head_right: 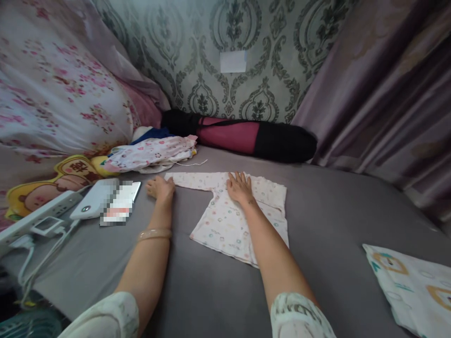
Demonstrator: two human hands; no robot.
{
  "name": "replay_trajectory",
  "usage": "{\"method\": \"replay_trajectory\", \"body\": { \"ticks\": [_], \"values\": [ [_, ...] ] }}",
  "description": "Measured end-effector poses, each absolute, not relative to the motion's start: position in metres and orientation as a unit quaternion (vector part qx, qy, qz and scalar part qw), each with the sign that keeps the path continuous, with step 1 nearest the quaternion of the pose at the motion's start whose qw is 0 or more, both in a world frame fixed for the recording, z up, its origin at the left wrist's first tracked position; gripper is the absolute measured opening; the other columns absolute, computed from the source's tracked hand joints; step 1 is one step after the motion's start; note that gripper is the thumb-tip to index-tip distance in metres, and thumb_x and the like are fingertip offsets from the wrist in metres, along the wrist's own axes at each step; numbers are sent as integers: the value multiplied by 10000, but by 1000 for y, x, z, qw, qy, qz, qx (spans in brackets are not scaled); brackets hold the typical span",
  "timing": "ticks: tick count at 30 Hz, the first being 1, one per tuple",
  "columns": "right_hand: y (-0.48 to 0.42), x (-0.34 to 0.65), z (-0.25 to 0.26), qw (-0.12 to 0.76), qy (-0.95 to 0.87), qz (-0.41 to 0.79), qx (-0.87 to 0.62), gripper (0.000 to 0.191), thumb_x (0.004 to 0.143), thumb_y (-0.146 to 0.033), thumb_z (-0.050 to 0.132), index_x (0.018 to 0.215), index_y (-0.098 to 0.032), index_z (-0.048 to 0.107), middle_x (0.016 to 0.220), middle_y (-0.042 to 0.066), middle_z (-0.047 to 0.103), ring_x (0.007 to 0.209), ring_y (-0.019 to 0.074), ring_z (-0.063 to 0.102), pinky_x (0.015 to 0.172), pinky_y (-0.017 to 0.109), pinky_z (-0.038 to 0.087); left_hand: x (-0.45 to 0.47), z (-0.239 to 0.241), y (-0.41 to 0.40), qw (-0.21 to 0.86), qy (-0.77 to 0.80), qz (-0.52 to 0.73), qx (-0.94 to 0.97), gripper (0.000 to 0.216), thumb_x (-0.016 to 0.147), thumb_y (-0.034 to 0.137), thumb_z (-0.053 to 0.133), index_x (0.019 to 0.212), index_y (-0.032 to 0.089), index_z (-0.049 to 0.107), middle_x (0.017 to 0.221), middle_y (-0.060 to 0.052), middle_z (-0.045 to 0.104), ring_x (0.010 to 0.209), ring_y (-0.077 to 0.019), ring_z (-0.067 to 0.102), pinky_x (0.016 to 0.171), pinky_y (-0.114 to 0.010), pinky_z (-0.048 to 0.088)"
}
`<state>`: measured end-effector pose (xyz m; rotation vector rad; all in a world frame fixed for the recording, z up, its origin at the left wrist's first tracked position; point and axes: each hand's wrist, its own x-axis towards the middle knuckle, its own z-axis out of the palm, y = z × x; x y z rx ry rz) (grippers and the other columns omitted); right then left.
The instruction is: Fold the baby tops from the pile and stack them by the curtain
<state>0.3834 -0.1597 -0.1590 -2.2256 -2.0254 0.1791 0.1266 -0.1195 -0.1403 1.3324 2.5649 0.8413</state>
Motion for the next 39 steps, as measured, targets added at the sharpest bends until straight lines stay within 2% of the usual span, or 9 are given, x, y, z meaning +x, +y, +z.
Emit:
{"method": "replay_trajectory", "body": {
  "ticks": [7, 10, 13, 17, 20, 23, 29, 35, 39],
  "values": [
    [-157, 384, -147, 76, -664, 88, -738, 602, 963, -410, 295, 1513, -175, 236, 1588, 127, 184, 1454, 281, 145, 1147, 508, 121, 125, -144, -112, 86, 848, 274, 446, 388, 827, 336, 579, 1144, 112, 583, 1258, -258, 565, 1220, -396, 481, 952, -528, 388],
    [-160, 376, -144, 97, -691, 42, -715, 537, 956, -334, 341, 1468, -173, 341, 1585, 104, 204, 1461, 240, 115, 1158, 483, 87, 124, -144, -112, 104, 841, 273, 456, 340, 832, 321, 559, 1106, 124, 605, 1229, -238, 599, 1217, -393, 496, 969, -525, 377],
    [-166, 364, -144, 97, -724, 38, -682, 463, 975, -275, 288, 1396, -176, 455, 1555, 83, 297, 1456, 210, 139, 1165, 455, 55, 122, -142, -110, 128, 829, 289, 462, 310, 823, 311, 557, 1055, 118, 629, 1223, -236, 607, 1215, -396, 501, 992, -526, 368],
    [-171, 348, -146, 80, -736, 72, -668, 499, 988, -285, 226, 1419, -122, 419, 1557, 112, 287, 1459, 230, 137, 1168, 458, 59, 120, -137, -101, 248, 758, 428, 426, 304, 785, 273, 587, 1048, 125, 624, 1173, -197, 637, 1168, -361, 553, 975, -478, 427],
    [-171, 343, -146, 65, -724, 103, -679, 546, 984, -321, 214, 1474, -104, 319, 1582, 113, 209, 1462, 239, 125, 1167, 462, 81, 123, -131, -93, 351, 684, 520, 372, 311, 809, 258, 556, 1080, 110, 586, 1101, -154, 664, 1051, -286, 632, 858, -390, 520],
    [-168, 344, -142, 45, -718, 128, -683, 603, 971, -397, 243, 1495, -100, 269, 1591, 115, 167, 1462, 250, 117, 1164, 472, 91, 126, -121, -89, 432, 621, 555, 346, 318, 880, 215, 454, 1174, 112, 519, 1084, -121, 677, 948, -209, 674, 769, -327, 556],
    [-157, 349, -128, -7, -724, 132, -677, 702, 918, -566, 305, 1502, -178, 267, 1591, 91, 190, 1439, 274, 163, 1124, 487, 192, 137, -97, -96, 624, 383, 625, 270, 268, 908, 189, 416, 1107, 119, 581, 1078, -116, 692, 1048, -216, 652, 843, -335, 553],
    [-144, 342, -107, -71, -694, 161, -698, 803, 805, -611, 507, 1486, -238, 303, 1561, 97, 250, 1381, 336, 258, 1073, 512, 257, 164, -84, -106, 670, 278, 631, 275, 205, 840, 219, 562, 1010, 127, 633, 961, -87, 723, 968, -206, 672, 827, -302, 536],
    [-144, 344, -101, -43, -705, 165, -688, 706, 786, -533, 588, 1414, -253, 431, 1504, 103, 357, 1362, 344, 304, 1078, 518, 256, 187, -82, -111, 675, 283, 624, 275, 120, 829, 216, 583, 920, 149, 624, 857, -49, 720, 842, -178, 684, 767, -286, 532]
  ]
}}
